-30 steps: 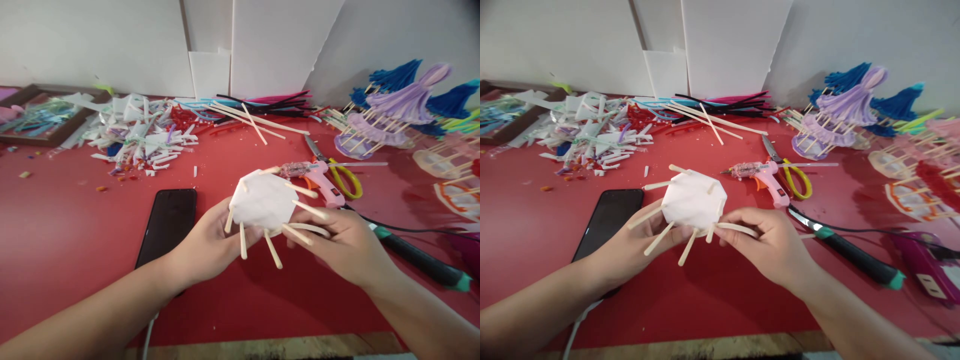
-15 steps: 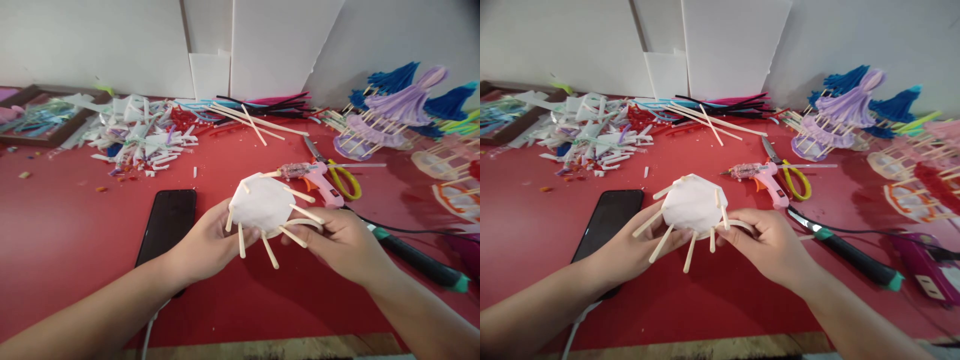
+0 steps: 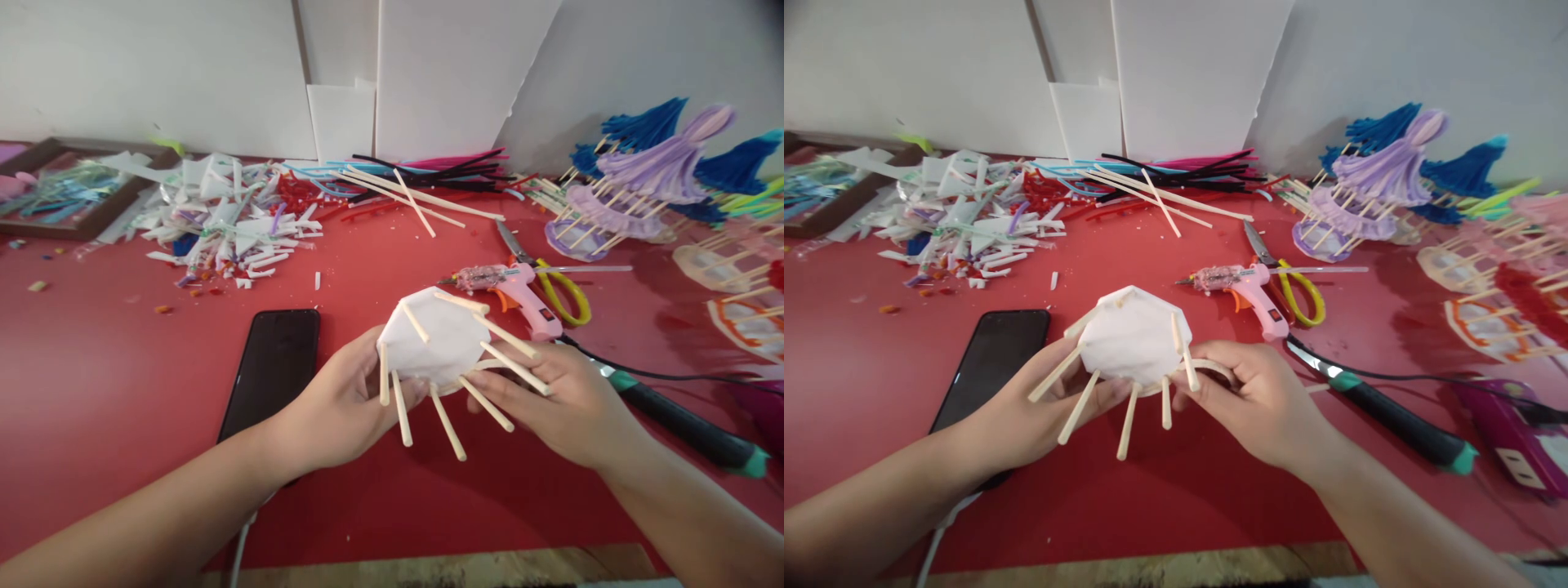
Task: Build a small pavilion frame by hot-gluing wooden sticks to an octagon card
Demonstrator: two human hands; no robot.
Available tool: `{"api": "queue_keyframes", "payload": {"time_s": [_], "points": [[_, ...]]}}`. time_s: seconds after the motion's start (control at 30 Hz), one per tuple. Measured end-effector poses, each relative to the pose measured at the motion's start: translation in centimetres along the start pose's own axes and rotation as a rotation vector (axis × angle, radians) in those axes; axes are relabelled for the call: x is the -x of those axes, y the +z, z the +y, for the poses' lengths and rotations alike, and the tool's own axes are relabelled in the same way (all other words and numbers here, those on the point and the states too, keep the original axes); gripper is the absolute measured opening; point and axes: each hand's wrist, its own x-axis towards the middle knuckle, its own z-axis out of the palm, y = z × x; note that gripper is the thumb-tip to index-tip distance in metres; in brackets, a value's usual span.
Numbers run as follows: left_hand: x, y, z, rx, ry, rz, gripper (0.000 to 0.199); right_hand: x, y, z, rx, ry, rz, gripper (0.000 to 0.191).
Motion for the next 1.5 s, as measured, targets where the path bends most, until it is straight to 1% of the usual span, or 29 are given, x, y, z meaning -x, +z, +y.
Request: {"api": "queue_keyframes", "payload": {"time_s": [0.2,0.27,0.4,0.53,0.63,0.77,0.83,0.9,0.97,1.03,1.1,1.13,1.17,1.23,1.3,1.37,1.43,1.5], "points": [[-0.1,-0.1,-0.1,0.056,-0.08,-0.006,0.025,-0.3,-0.3,0.2,-0.037,0.103,-0.026,0.026],[-0.1,-0.2,-0.2,0.059,-0.089,-0.024,0.024,-0.3,-0.2,0.2,-0.042,0.107,-0.023,0.026],[-0.1,-0.2,-0.2,0.063,-0.067,-0.047,0.022,-0.2,0.1,0.1,-0.052,0.104,-0.029,0.024],[-0.2,-0.1,-0.2,0.057,-0.053,-0.034,0.026,-0.3,0.1,0.0,-0.073,0.101,-0.086,0.023],[-0.3,0.1,0.0,0.043,-0.047,0.001,0.026,-0.4,0.1,0.0,-0.087,0.104,-0.09,0.025],[-0.4,0.1,0.3,0.027,-0.094,0.057,0.021,-0.5,0.4,-0.1,-0.063,0.13,-0.04,0.029],[-0.5,0.0,0.2,0.027,-0.122,0.084,0.018,-0.4,0.8,0.1,0.009,0.095,0.036,0.025],[-0.5,-0.1,0.0,0.056,-0.15,0.129,0.018,-0.3,1.0,0.6,0.124,0.027,0.15,0.021],[-0.5,-0.2,-0.4,0.083,-0.184,0.184,0.021,-0.2,0.5,1.5,0.234,-0.016,0.253,0.024],[-0.5,-0.3,-0.8,0.063,-0.197,0.245,0.023,-0.1,-0.8,2.8,0.337,-0.003,0.296,0.031],[-0.4,-0.4,-1.1,0.01,-0.18,0.301,0.024,0.0,-2.7,4.0,0.481,0.046,0.254,0.039],[-0.4,-0.4,-1.1,-0.021,-0.162,0.323,0.024,0.0,-3.6,4.4,0.541,0.07,0.226,0.038],[-0.4,-0.4,-1.2,-0.051,-0.137,0.34,0.023,0.0,-4.4,4.6,0.565,0.085,0.226,0.035],[-0.5,-0.5,-1.1,-0.117,-0.07,0.371,0.019,0.1,-5.4,4.2,0.515,0.077,0.289,0.032],[-0.5,-0.5,-1.1,-0.174,0.007,0.403,0.015,0.4,-5.3,3.0,0.389,0.061,0.308,0.028],[-0.5,-0.5,-1.0,-0.206,0.058,0.429,0.014,0.7,-4.4,1.5,0.248,0.068,0.289,0.023],[-0.4,-0.5,-1.0,-0.216,0.08,0.446,0.015,1.0,-3.2,0.1,0.13,0.092,0.294,0.019],[-0.3,-0.4,-1.0,-0.225,0.086,0.457,0.016,1.2,-2.1,-0.9,0.086,0.091,0.287,0.018]]}}
